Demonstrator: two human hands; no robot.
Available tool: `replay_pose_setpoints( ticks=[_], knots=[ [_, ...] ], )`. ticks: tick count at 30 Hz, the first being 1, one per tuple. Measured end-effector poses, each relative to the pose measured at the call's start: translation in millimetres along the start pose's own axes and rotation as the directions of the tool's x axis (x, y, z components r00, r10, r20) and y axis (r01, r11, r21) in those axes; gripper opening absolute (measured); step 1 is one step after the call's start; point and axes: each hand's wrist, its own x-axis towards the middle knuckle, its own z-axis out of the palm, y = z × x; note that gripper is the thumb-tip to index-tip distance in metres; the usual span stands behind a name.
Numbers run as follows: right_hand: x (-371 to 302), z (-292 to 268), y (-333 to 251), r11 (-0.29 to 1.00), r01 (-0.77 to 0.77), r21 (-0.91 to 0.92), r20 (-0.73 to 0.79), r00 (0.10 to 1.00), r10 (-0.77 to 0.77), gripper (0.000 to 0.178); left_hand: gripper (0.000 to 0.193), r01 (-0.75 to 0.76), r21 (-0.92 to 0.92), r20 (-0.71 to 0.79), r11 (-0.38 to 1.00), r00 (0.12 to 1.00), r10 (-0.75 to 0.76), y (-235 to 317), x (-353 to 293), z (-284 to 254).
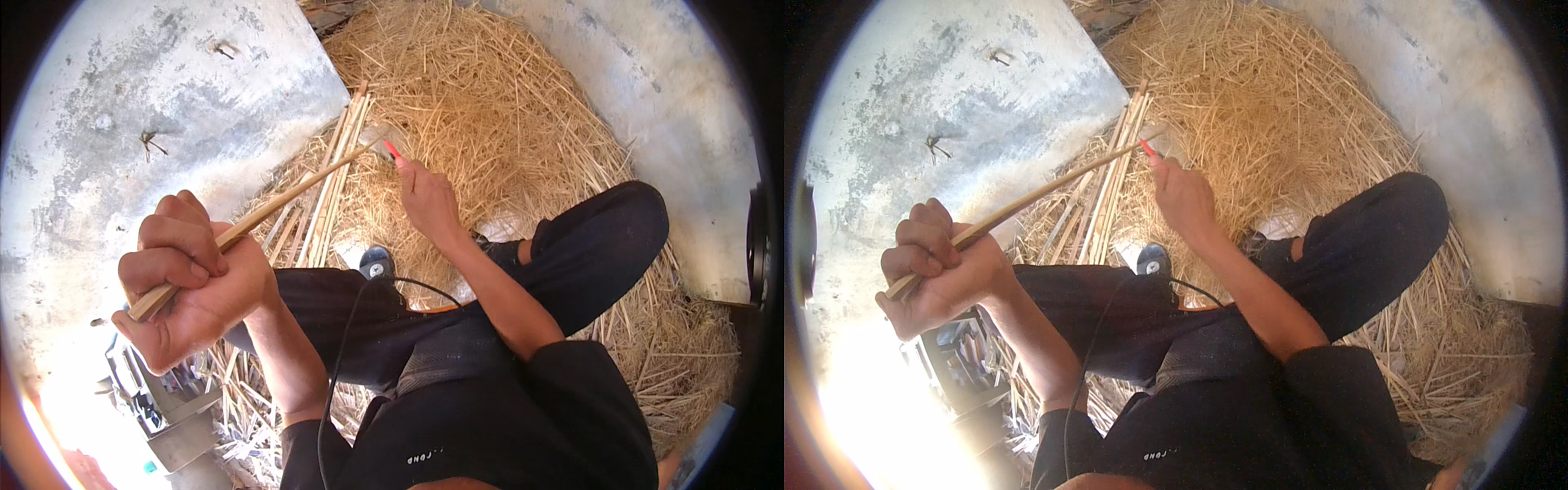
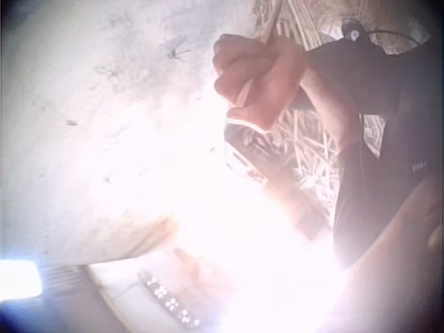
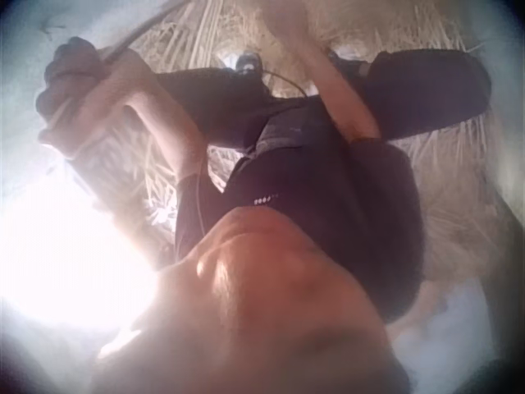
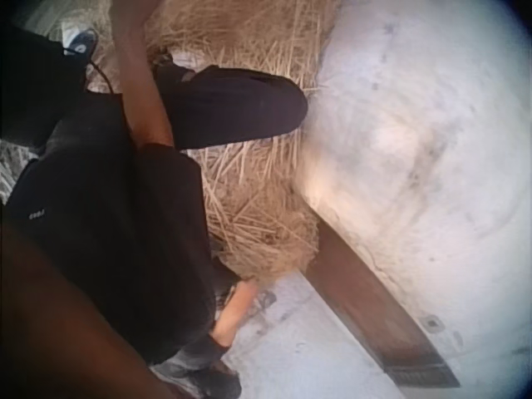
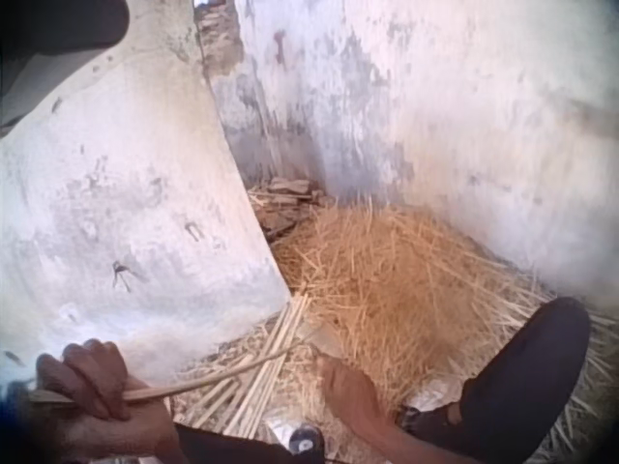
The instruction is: The person shaves a piece of bamboo by hand using a small handheld tool while sitting on a straw-covered floor.
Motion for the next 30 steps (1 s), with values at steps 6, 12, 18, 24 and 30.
replay_pose_setpoints(
  ticks=[6,12,18,24,30],
  knots=[
    [6.3,23.6,6.0,0.992,0.109,-0.062,0.068,0.992,-0.105,0.043,0.038,0.018,-0.017,-0.052,1.0,0.998,-0.018,3.5,-1.9,14.3],
    [19.9,1.3,-2.3,0.987,-0.002,0.158,-0.024,1.0,0.006,0.044,0.036,0.031,-0.05,-0.02,0.998,0.999,-0.032,0.7,-1.3,5.2],
    [22.7,39.5,42.8,0.994,-0.1,-0.032,0.181,0.978,0.104,0.05,0.037,0.01,0.007,-0.061,1.0,0.998,-0.01,0.3,4.4,15.1],
    [10.0,-19.2,-49.3,0.938,-0.036,0.345,0.156,0.988,-0.02,0.044,0.033,0.033,-0.077,0.033,0.996,0.999,-0.031,3.8,1.5,7.8],
    [-57.7,-64.3,-107.1,0.795,0.19,0.577,0.031,0.967,-0.253,0.043,0.027,-0.158,0.209,-0.086,0.965,0.98,0.179,8.5,-6.1,11.5]
  ],
)
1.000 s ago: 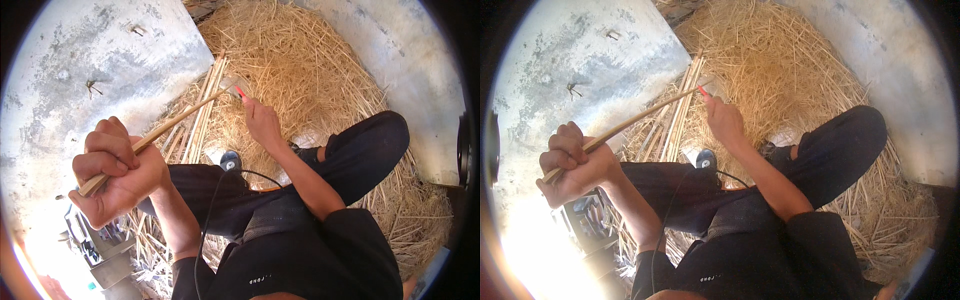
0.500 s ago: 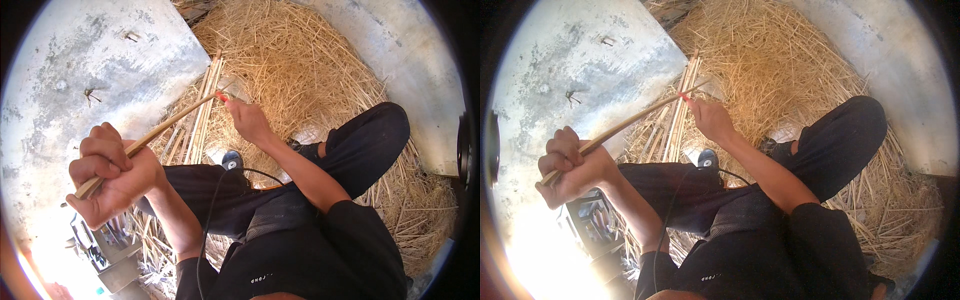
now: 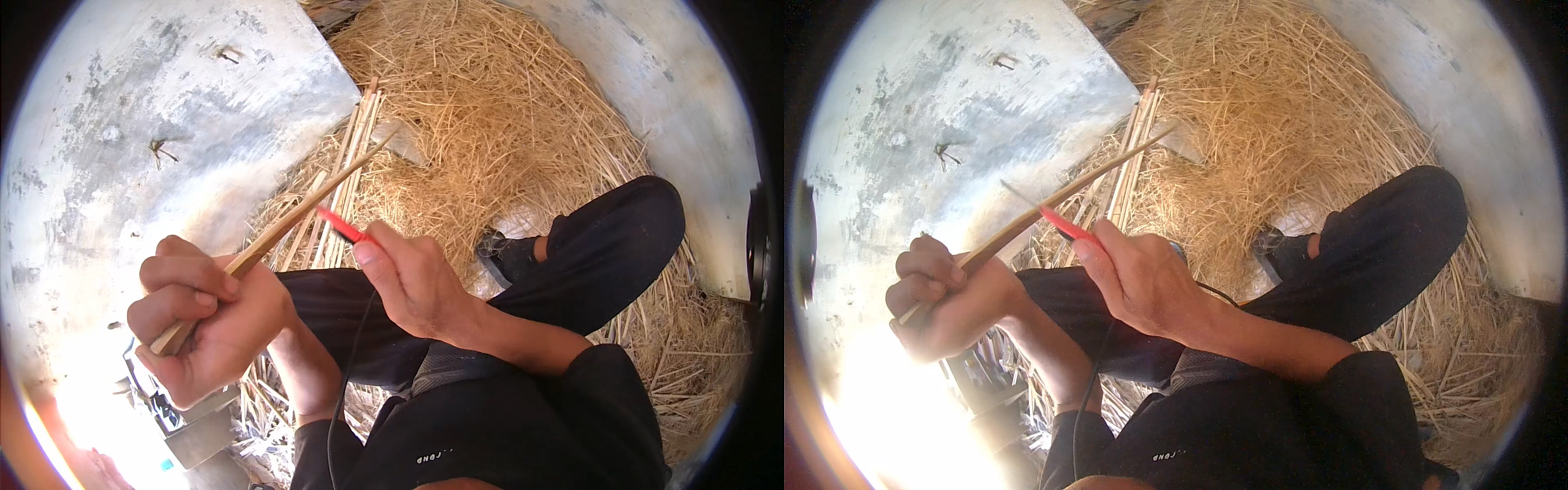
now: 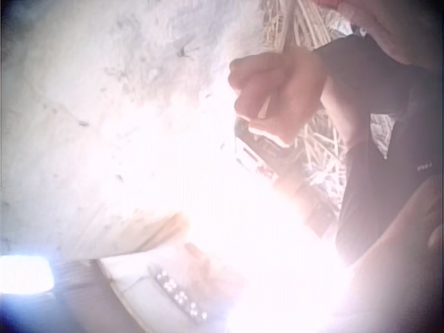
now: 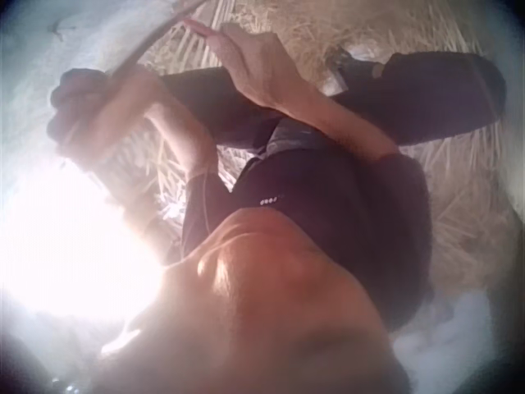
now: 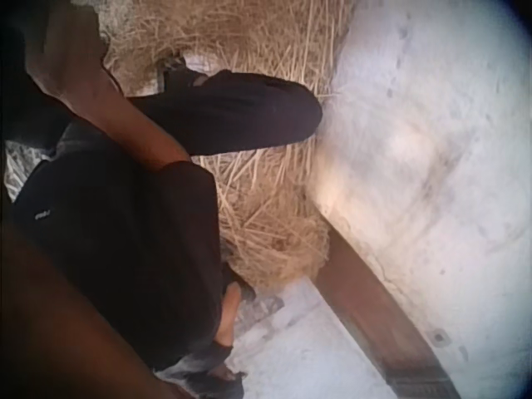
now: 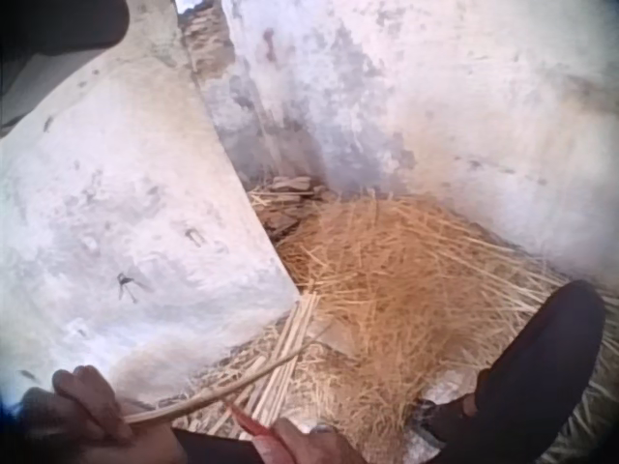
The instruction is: The person shaves a piece of bamboo by hand using a small handheld tool while sitting on a straw-covered floor.
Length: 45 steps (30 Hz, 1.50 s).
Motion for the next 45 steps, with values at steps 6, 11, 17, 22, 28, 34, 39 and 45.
replay_pose_setpoints(
  ticks=[6,11,17,22,28,34,39,45],
  knots=[
    [3.3,-20.8,-24.6,0.985,-0.074,-0.157,0.153,0.983,0.098,0.028,0.042,-0.056,-0.066,0.06,0.996,0.996,0.06,-5.9,-0.4,-4.4],
    [-1.3,-17.6,-10.2,0.941,0.038,-0.336,0.077,0.997,-0.013,0.034,0.044,-0.084,-0.076,0.079,0.994,0.993,0.09,-0.7,-4.5,4.4],
    [9.2,-42.0,-21.9,0.977,-0.08,-0.198,0.108,0.989,0.103,0.03,0.044,-0.147,0.012,0.094,0.989,0.985,0.145,-4.1,-3.1,-8.3],
    [-8.2,-7.5,29.4,0.98,0.063,-0.188,0.004,0.998,-0.063,0.031,0.043,-0.142,-0.032,0.104,0.989,0.984,0.144,-8.2,-1.4,-2.7],
    [8.5,-24.9,-21.2,0.989,-0.009,-0.15,0.05,0.999,0.017,0.03,0.046,-0.076,-0.102,0.069,0.992,0.994,0.083,-9.1,-3.6,-4.4],
    [-2.8,-7.4,43.7,0.958,-0.054,-0.281,0.003,0.998,0.058,0.035,0.049,-0.047,-0.122,0.064,0.991,0.996,0.055,-6.4,-5.3,0.3],
    [10.5,-34.0,-12.5,0.946,-0.223,-0.235,0.061,0.968,0.244,0.036,0.056,-0.071,-0.078,0.03,0.994,0.997,0.073,-5.0,-3.0,-5.8],
    [-8.2,-13.4,-23.1,0.973,-0.09,-0.213,0.11,0.987,0.115,0.036,0.055,-0.092,0.052,-0.068,0.994,0.993,0.095,-6.4,-1.5,4.3]
  ],
)
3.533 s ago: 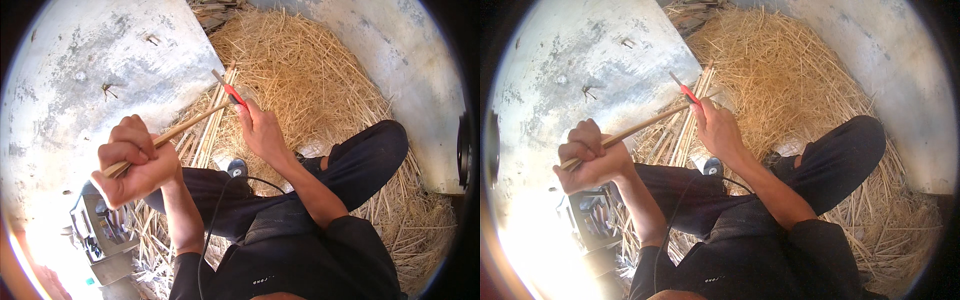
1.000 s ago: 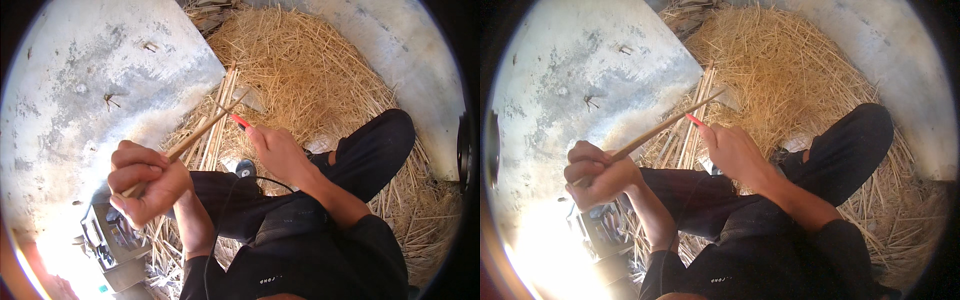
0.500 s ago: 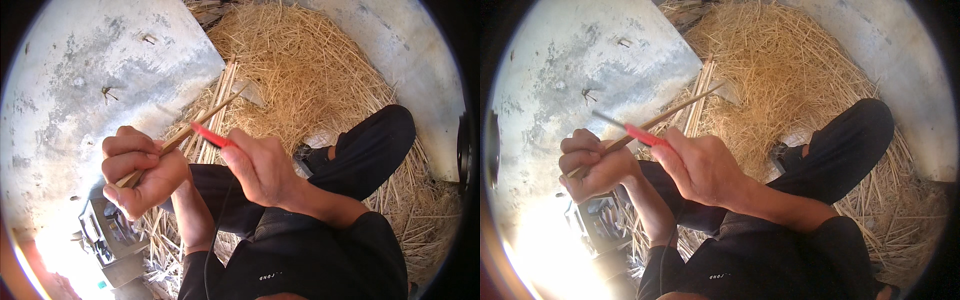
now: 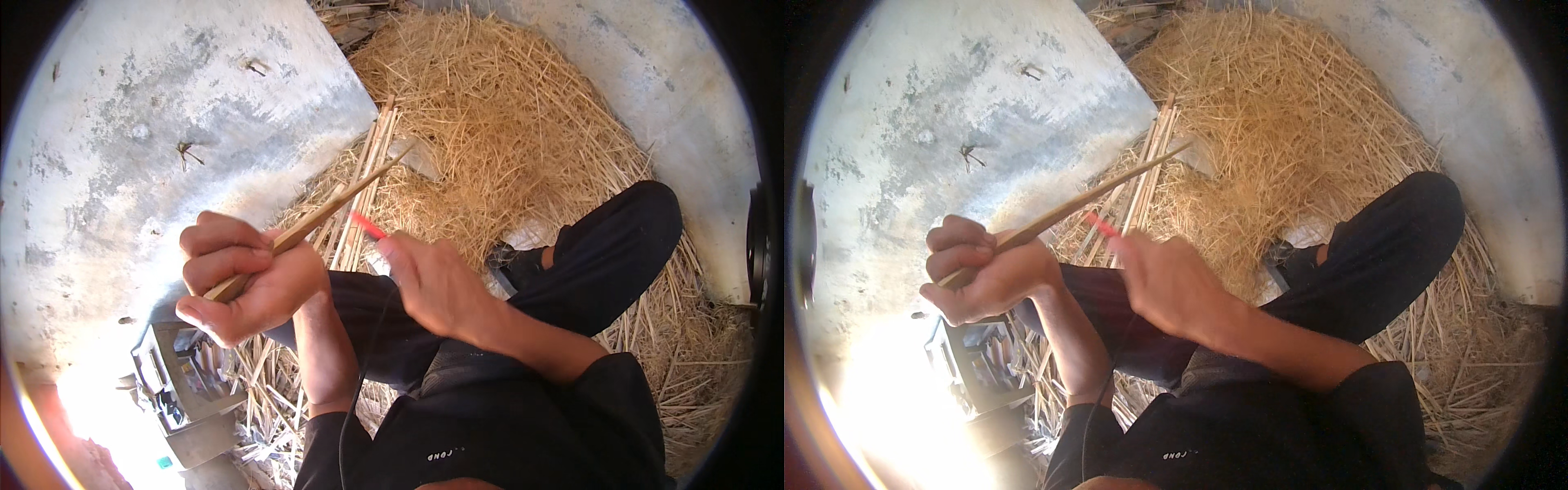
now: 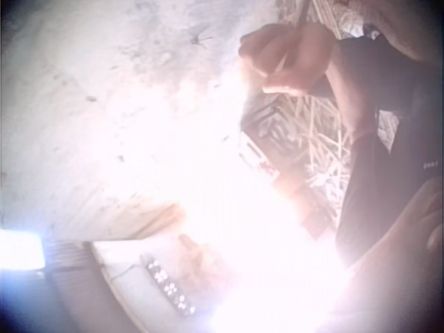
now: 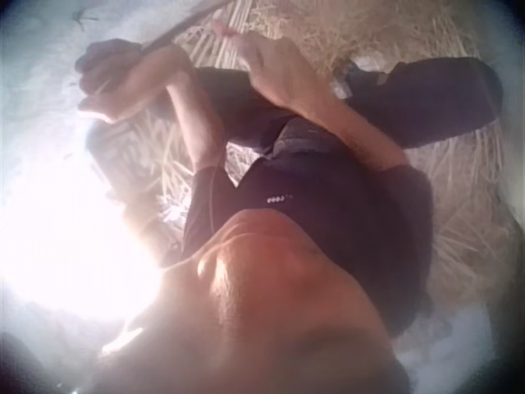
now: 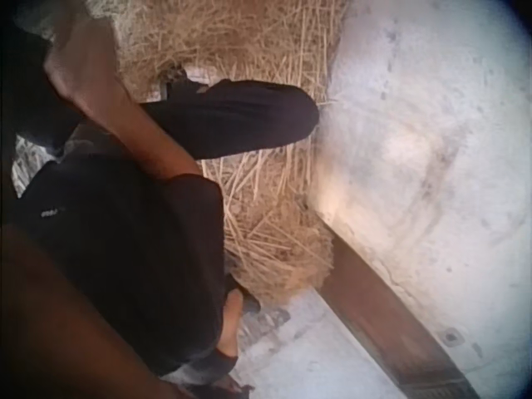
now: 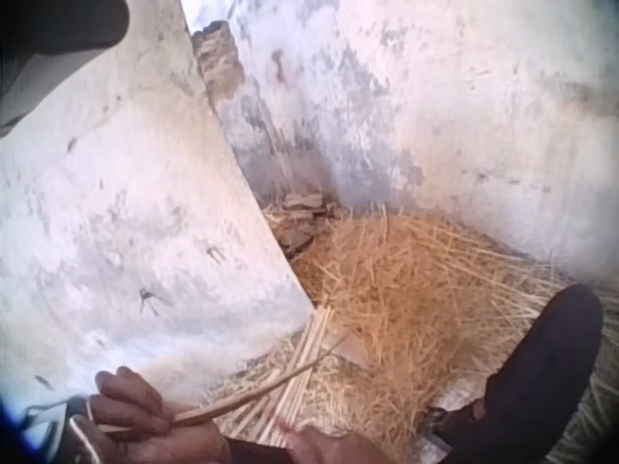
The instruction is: The person shaves a piece of bamboo by hand using a small handheld tool while sitting on a straw-covered floor.
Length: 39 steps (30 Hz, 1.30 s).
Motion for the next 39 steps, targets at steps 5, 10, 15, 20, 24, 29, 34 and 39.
replay_pose_setpoints(
  ticks=[5,10,15,20,24,29,34,39],
  knots=[
    [12.0,-28.9,8.8,0.992,-0.088,-0.086,0.053,0.994,0.093,0.032,0.052,-0.022,-0.015,0.08,1.0,0.996,0.023,-4.4,0.4,-10.5],
    [2.4,-17.5,-17.5,0.996,0.05,0.08,0.066,0.996,-0.055,0.031,0.053,0.02,-0.079,0.102,0.997,0.995,-0.012,1.9,-0.3,-2.7],
    [24.5,-19.9,36.2,0.984,-0.158,-0.084,-0.033,0.987,0.156,0.039,0.052,0.033,-0.137,0.122,0.99,0.992,-0.016,-5.1,3.7,-10.6],
    [4.4,-26.9,-19.3,0.934,0.196,0.299,-0.207,0.969,-0.137,0.035,0.052,0.033,-0.146,0.172,0.989,0.985,-0.008,2.2,-0.6,-6.7],
    [7.6,17.0,58.0,0.989,-0.144,-0.043,-0.067,0.988,0.141,0.037,0.053,0.054,-0.196,0.152,0.979,0.988,-0.024,6.0,-7.2,3.4],
    [13.6,-11.6,38.3,0.998,-0.046,0.052,-0.168,0.984,0.054,0.038,0.053,0.083,-0.175,0.149,0.981,0.987,-0.057,-4.6,3.2,-19.2],
    [12.2,6.2,18.6,0.982,0.129,0.138,-0.151,0.983,-0.108,0.034,0.053,0.102,-0.263,0.188,0.959,0.981,-0.053,-1.6,-1.1,-7.5],
    [27.9,-6.7,64.9,0.96,-0.255,-0.117,0.05,0.964,0.262,0.042,0.053,0.078,-0.192,0.164,0.978,0.985,-0.046,-6.7,4.8,-17.2]
  ],
)
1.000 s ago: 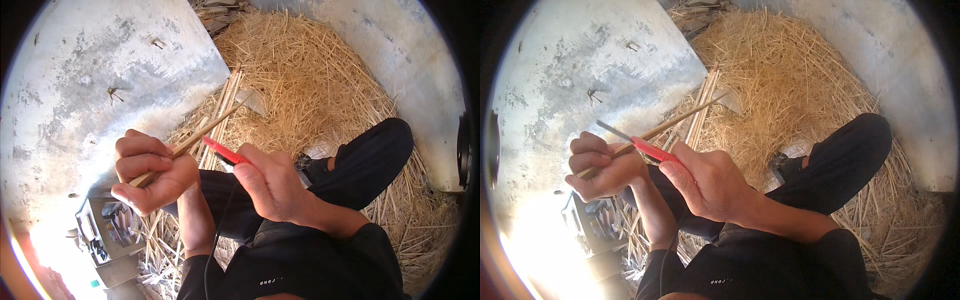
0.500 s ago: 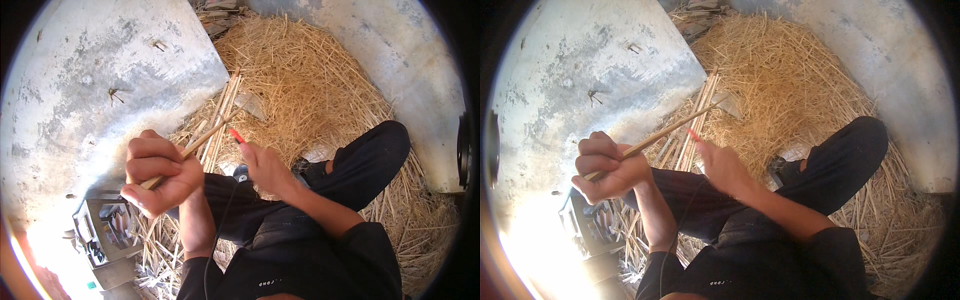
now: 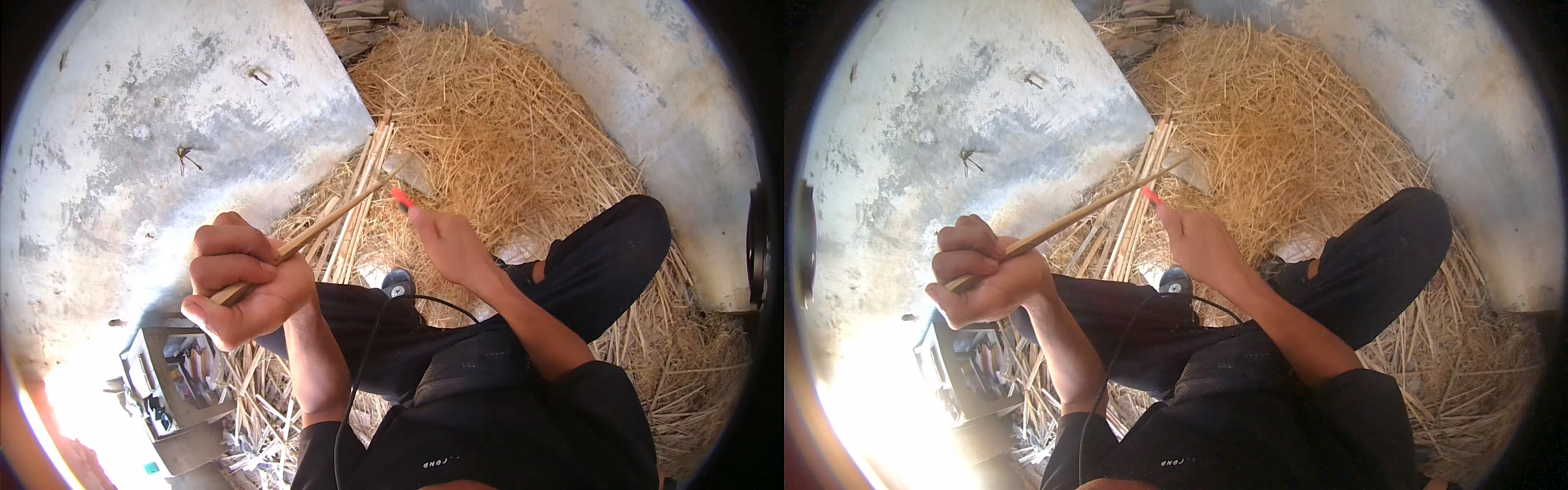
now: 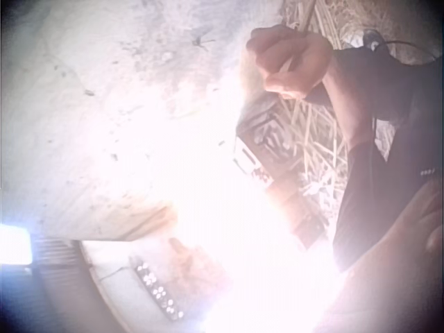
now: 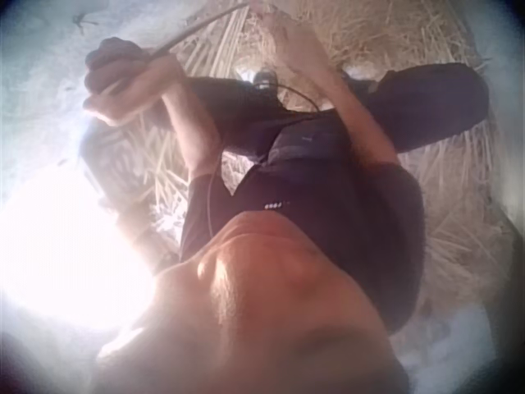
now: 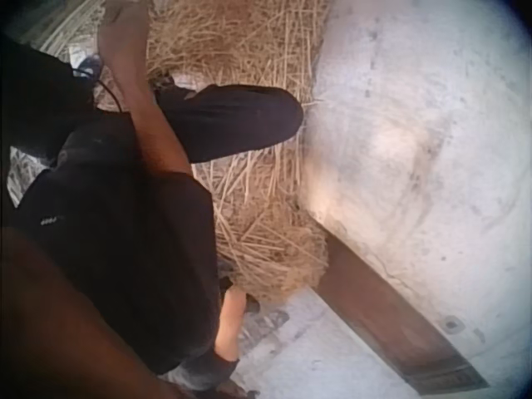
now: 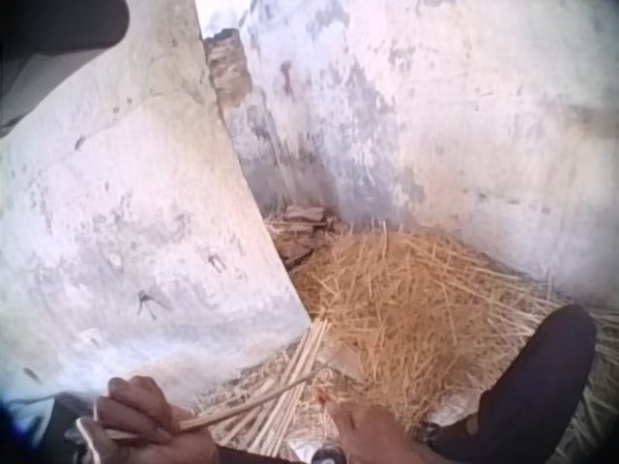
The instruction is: The person shaves a piece of bamboo by hand using a small handheld tool while sitting on a straw-covered floor.
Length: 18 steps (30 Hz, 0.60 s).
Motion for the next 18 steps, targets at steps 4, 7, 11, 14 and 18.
replay_pose_setpoints(
  ticks=[4,7,11,14,18],
  knots=[
    [-26.2,-13.1,-54.4,0.868,0.307,0.39,-0.241,0.944,-0.226,0.037,0.054,0.008,-0.1,0.013,0.995,1.0,-0.006,-0.8,-4.0,3.0],
    [-15.7,28.9,-18.8,0.865,0.42,0.274,-0.268,0.897,-0.351,0.034,0.054,0.025,-0.075,0.043,0.997,0.999,-0.022,8.0,-5.9,16.0],
    [-3.3,13.9,-21.4,0.915,0.397,0.064,-0.186,0.906,-0.38,0.03,0.051,0.04,0.008,-0.012,0.999,0.999,-0.04,1.5,-2.0,7.3],
    [-23.9,-3.8,-64.7,0.882,0.454,0.124,-0.196,0.883,-0.427,0.029,0.049,0.034,0.041,-0.087,0.999,0.996,-0.03,2.8,-0.8,4.7],
    [-36.4,8.6,-59.6,0.867,0.492,0.071,-0.209,0.858,-0.47,0.03,0.049,0.022,0.011,-0.036,1.0,0.999,-0.022,5.6,-7.5,14.6]
  ],
)
